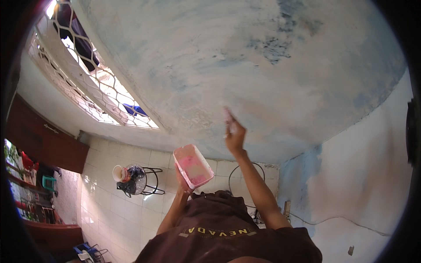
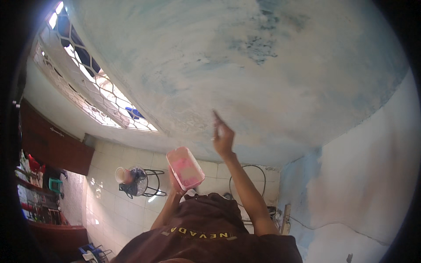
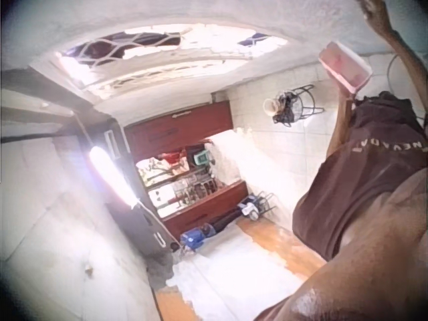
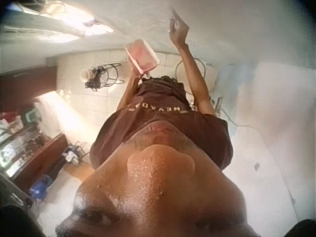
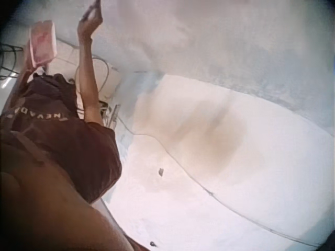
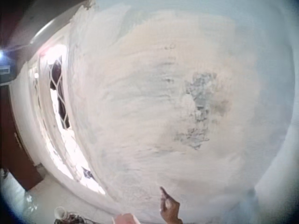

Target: The person applies white putty to an interior wall using a hand-held putty knife, repeatedly spreading the material from a pink container onto the surface.

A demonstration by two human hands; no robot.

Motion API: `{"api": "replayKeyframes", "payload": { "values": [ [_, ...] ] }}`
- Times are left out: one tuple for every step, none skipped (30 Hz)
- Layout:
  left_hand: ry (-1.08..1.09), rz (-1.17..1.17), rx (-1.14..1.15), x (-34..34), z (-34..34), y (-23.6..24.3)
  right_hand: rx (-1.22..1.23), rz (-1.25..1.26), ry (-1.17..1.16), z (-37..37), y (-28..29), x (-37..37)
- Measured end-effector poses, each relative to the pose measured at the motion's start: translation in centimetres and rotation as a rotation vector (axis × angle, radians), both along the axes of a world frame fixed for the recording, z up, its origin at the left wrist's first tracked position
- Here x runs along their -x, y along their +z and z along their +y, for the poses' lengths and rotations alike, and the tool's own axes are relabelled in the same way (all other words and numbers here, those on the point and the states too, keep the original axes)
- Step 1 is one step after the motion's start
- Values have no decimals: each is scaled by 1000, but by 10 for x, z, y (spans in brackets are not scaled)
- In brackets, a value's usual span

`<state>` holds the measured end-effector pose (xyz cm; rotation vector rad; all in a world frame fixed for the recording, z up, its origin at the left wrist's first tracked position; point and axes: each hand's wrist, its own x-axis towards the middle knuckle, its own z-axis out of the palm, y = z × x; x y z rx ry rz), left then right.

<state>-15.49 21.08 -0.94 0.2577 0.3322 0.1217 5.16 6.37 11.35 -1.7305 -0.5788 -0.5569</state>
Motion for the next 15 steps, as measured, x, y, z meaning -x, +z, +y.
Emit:
{"api": "replayKeyframes", "payload": {
  "values": [
    [-17, 14, 8, -2, 4, -2, -71, 75, -31, -14, 14, 3],
    [-39, 26, 16, -9, 8, -1, -60, 192, -97, -33, 16, -2],
    [-62, 35, 23, -16, 12, -3, -294, 308, -38, -44, 24, -1],
    [-76, 28, 28, -23, 14, -5, -371, 316, -36, -53, 23, 0],
    [-101, 19, 27, -34, 19, -3, -457, 320, -44, -58, 25, 1],
    [-128, 10, 25, -43, 23, -2, -543, 321, -52, -57, 27, 4],
    [-157, 20, 8, -46, 27, -1, -597, 348, -52, -51, 26, 10],
    [-165, 4, 16, -51, 33, -7, -653, 370, -53, -41, 34, 18],
    [-174, -10, 25, -55, 40, -13, -710, 391, -54, -28, 39, 24],
    [-184, -25, 34, -60, 50, -18, -700, 371, -69, -13, 42, 26],
    [-208, -48, 39, -66, 58, -20, -690, 348, -100, -1, 44, 25],
    [-222, -59, 45, -66, 69, -22, -679, 339, -126, 12, 48, 27],
    [-236, -71, 51, -66, 81, -24, -568, 386, -145, 20, 55, 30],
    [-256, -59, 33, -65, 94, -22, -674, 386, -98, 34, 60, 34],
    [-280, -49, 15, -69, 108, -16, -780, 378, -54, 49, 64, 35]
  ]
}}
